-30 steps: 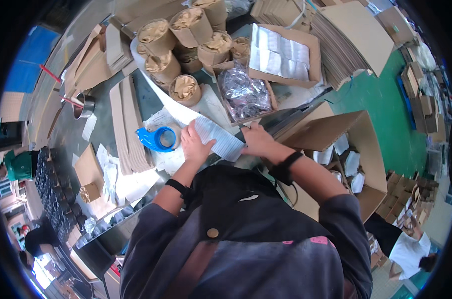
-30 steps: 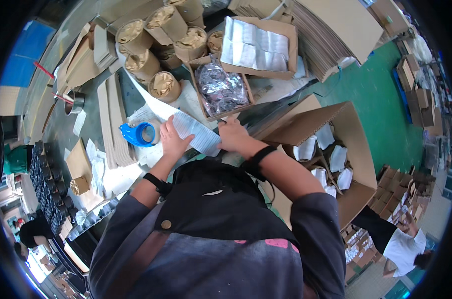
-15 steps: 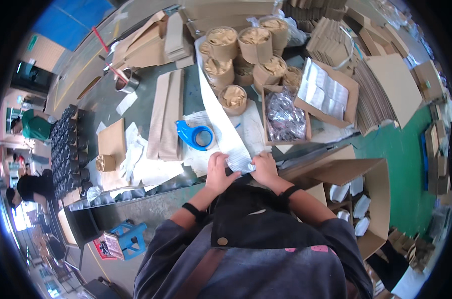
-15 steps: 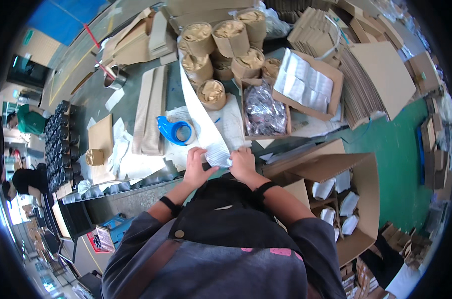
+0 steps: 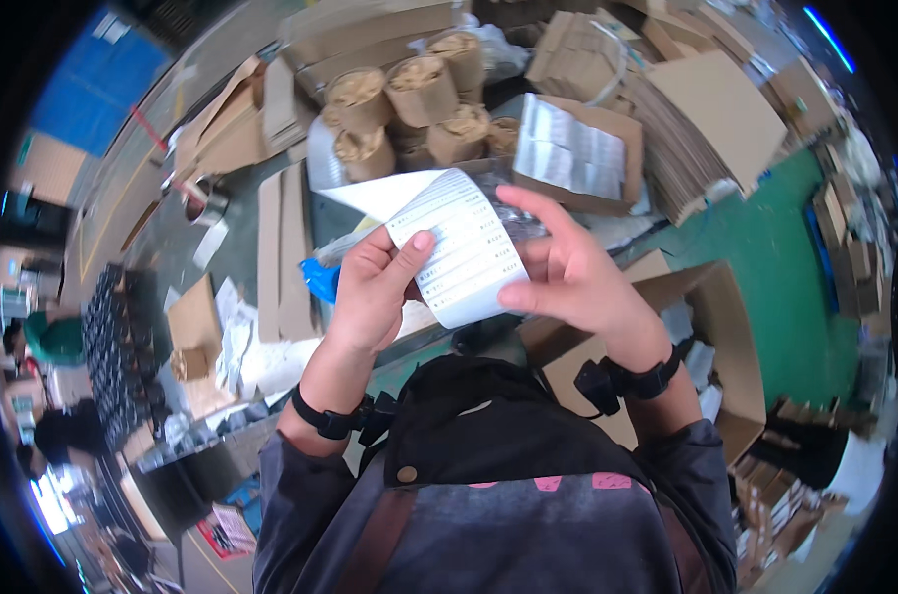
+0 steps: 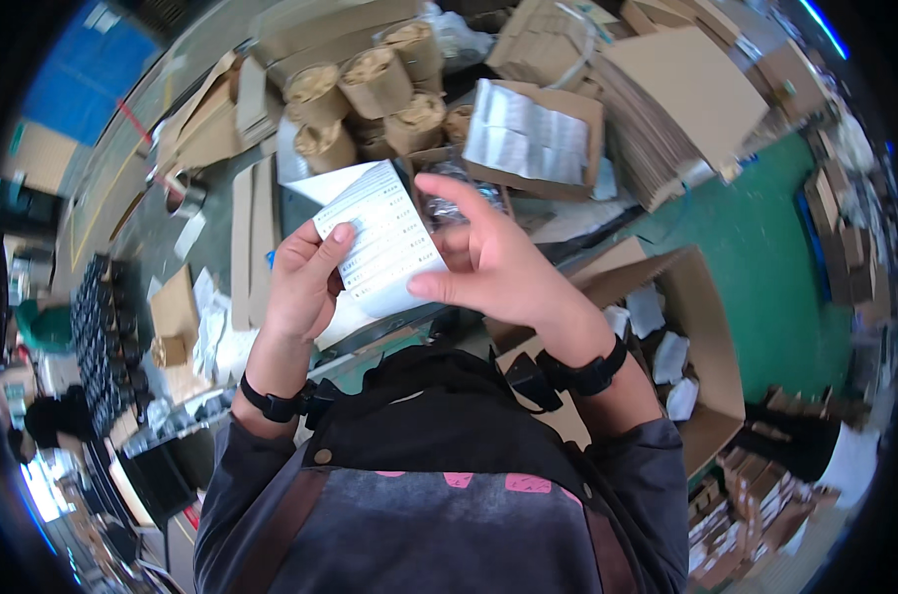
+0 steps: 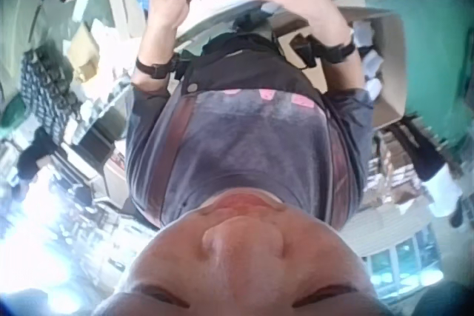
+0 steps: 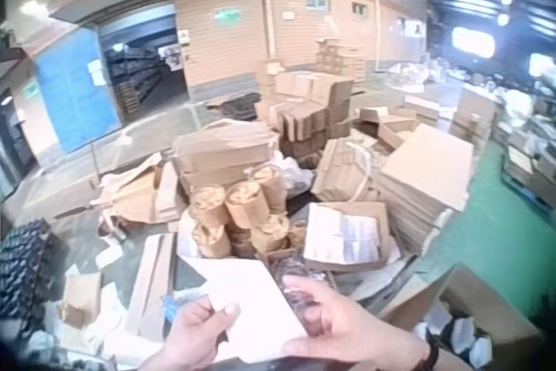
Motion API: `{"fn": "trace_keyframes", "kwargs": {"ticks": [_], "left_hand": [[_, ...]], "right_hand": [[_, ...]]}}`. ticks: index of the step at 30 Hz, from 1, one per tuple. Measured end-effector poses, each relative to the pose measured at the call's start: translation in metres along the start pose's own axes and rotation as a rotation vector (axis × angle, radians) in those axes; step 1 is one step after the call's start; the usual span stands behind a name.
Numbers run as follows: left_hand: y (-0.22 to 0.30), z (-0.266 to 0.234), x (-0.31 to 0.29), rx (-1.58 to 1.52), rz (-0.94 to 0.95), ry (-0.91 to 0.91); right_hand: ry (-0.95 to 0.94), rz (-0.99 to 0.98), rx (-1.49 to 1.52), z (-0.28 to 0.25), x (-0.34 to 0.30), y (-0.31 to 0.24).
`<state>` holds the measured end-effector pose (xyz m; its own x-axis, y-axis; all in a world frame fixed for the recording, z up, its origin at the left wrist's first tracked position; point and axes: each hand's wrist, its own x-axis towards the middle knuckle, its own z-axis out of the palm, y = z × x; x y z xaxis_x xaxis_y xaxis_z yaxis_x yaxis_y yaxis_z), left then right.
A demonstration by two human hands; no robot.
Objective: Packing various manufacturing parts and materials into cardboard boxes and sealing them with tape.
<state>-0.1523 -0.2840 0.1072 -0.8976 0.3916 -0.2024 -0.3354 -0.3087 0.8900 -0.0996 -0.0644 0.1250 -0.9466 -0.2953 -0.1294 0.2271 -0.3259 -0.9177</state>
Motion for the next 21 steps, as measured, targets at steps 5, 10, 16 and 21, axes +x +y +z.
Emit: {"fn": "trace_keyframes", "kwargs": {"ticks": [5, 10, 16, 21], "left_hand": [[-0.03, 0.01, 0.01, 0.137, -0.083, -0.169], [-0.038, 0.02, -0.022, 0.029, -0.104, -0.116], [-0.049, 0.017, -0.016, 0.139, -0.15, -0.285], [-0.052, 0.015, -0.02, 0.12, -0.154, -0.275]], "right_hand": [[0.203, -0.126, -0.173, -0.006, -0.052, 0.018], [0.262, -0.042, -0.415, -0.006, -0.08, 0.026], [0.246, -0.087, -0.189, -0.005, -0.076, 0.034], [0.245, -0.102, -0.243, -0.008, -0.072, 0.045]]}}
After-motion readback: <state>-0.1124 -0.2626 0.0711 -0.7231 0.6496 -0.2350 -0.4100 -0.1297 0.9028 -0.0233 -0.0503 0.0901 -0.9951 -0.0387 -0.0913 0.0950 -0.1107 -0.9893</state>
